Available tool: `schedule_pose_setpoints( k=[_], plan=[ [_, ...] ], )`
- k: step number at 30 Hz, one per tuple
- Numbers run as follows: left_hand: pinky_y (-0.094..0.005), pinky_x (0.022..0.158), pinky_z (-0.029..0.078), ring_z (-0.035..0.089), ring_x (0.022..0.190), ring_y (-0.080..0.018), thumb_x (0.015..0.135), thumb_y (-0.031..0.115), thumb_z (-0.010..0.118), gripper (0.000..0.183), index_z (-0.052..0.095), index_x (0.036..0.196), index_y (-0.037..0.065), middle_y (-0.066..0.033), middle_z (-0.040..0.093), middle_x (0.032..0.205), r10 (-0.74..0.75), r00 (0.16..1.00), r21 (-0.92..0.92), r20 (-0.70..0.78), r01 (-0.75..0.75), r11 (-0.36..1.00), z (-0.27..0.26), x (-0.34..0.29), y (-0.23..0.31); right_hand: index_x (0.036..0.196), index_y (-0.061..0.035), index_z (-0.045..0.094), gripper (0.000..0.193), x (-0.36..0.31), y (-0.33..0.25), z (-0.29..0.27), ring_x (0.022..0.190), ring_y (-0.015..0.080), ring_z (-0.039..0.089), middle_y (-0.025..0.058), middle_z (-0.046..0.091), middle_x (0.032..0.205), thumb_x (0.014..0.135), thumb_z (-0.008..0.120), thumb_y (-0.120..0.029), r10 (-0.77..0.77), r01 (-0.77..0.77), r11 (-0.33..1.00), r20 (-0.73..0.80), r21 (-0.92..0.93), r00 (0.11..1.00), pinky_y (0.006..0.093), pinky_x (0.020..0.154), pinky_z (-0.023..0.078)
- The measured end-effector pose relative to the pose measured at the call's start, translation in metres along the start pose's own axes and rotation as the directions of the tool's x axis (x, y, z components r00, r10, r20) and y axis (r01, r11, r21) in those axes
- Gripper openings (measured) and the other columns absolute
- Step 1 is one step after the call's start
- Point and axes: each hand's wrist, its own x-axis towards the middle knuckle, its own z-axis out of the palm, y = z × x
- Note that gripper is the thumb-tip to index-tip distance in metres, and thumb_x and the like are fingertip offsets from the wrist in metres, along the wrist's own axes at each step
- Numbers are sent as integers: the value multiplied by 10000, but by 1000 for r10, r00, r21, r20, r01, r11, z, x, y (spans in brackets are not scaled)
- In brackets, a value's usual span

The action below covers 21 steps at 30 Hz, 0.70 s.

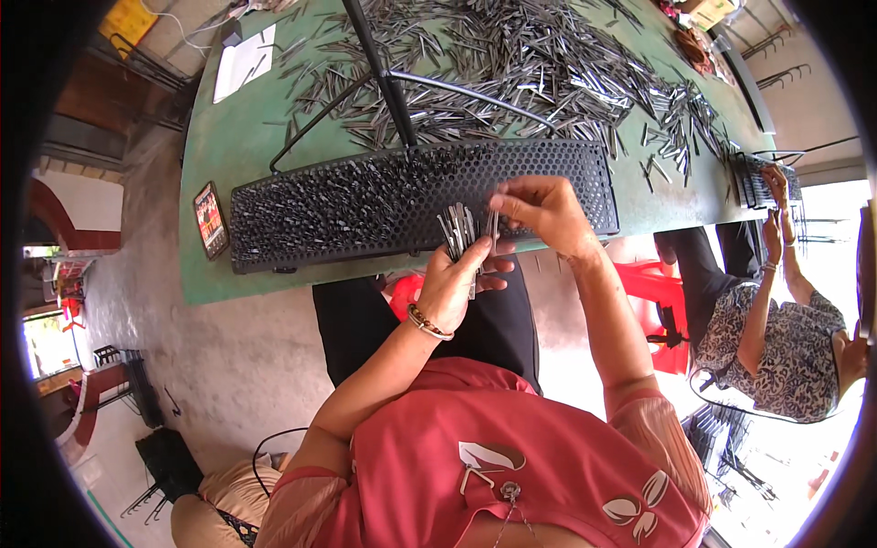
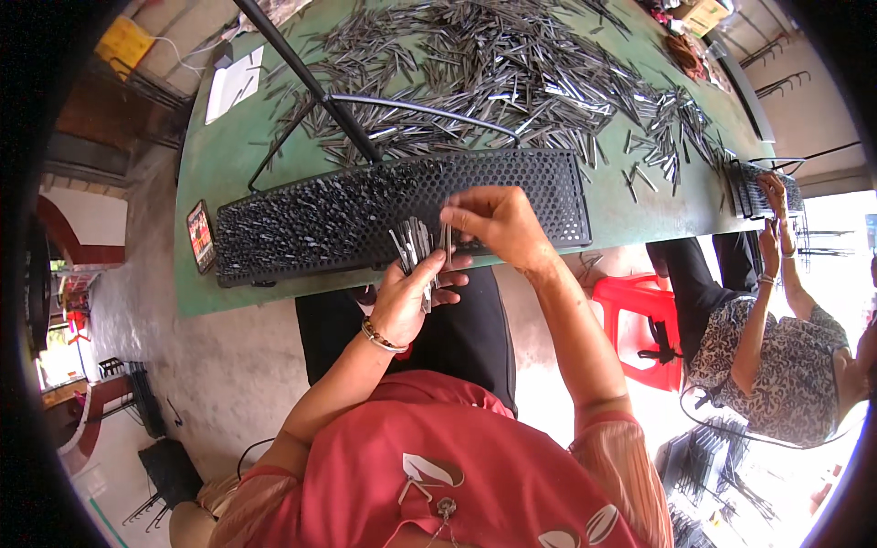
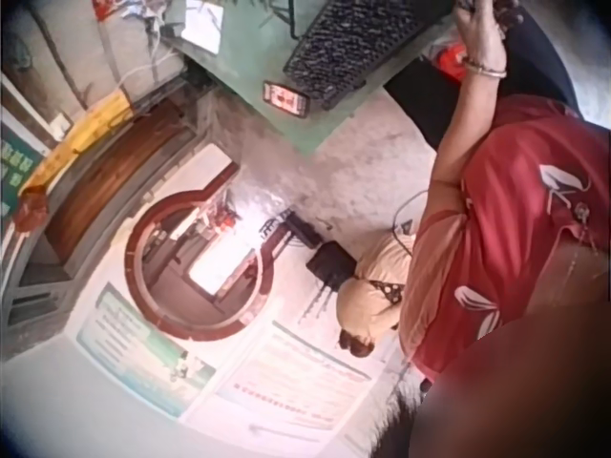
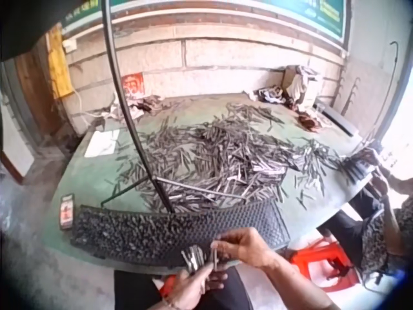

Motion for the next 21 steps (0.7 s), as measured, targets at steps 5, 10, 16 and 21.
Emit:
schedule_pose_setpoints(
  k=[5, 10, 16, 21],
  plan=[
    [-253, 619, 520, 636, 774, -138, 923, 261, 565, 259, 586, 1085, 60, -111, 667, 1004, -38, 999, 9, 9, 38, 999, -5, 0, 0, 969, 7, 657, 182, 26, -15, -2, 721, 59, 565, 22, 663, 827, 833, 691, -109, -318, 302, 948, -220, -103, 922, 213, 644, 468],
    [-252, 617, 510, 631, 760, -128, 915, 249, 579, 236, 594, 1066, 68, -107, 671, 990, -95, 995, 17, -8, 95, 995, -3, -4, -2, 962, -30, 669, 180, 59, -5, 0, 695, 75, 569, 38, 664, 808, 818, 701, -132, -555, 473, 799, -155, -371, 817, 245, 636, 468],
    [-251, 613, 499, 623, 751, -120, 916, 252, 578, 225, 598, 1054, 77, -104, 672, 985, -92, 996, 22, -10, 92, 995, -7, -5, -2, 949, -33, 669, 164, 68, 11, 9, 674, 73, 572, 28, 666, 784, 819, 702, -127, -442, 419, 896, -205, -149, 873, 238, 638, 471],
    [-252, 619, 495, 618, 754, -121, 917, 252, 575, 219, 599, 1052, 81, -106, 672, 983, -96, 995, 20, -8, 97, 995, -7, -5, -2, 941, -35, 670, 151, 69, 10, 8, 666, 66, 565, 22, 662, 776, 820, 699, -120, -463, 422, 882, -208, -211, 862, 230, 629, 465]
  ],
)
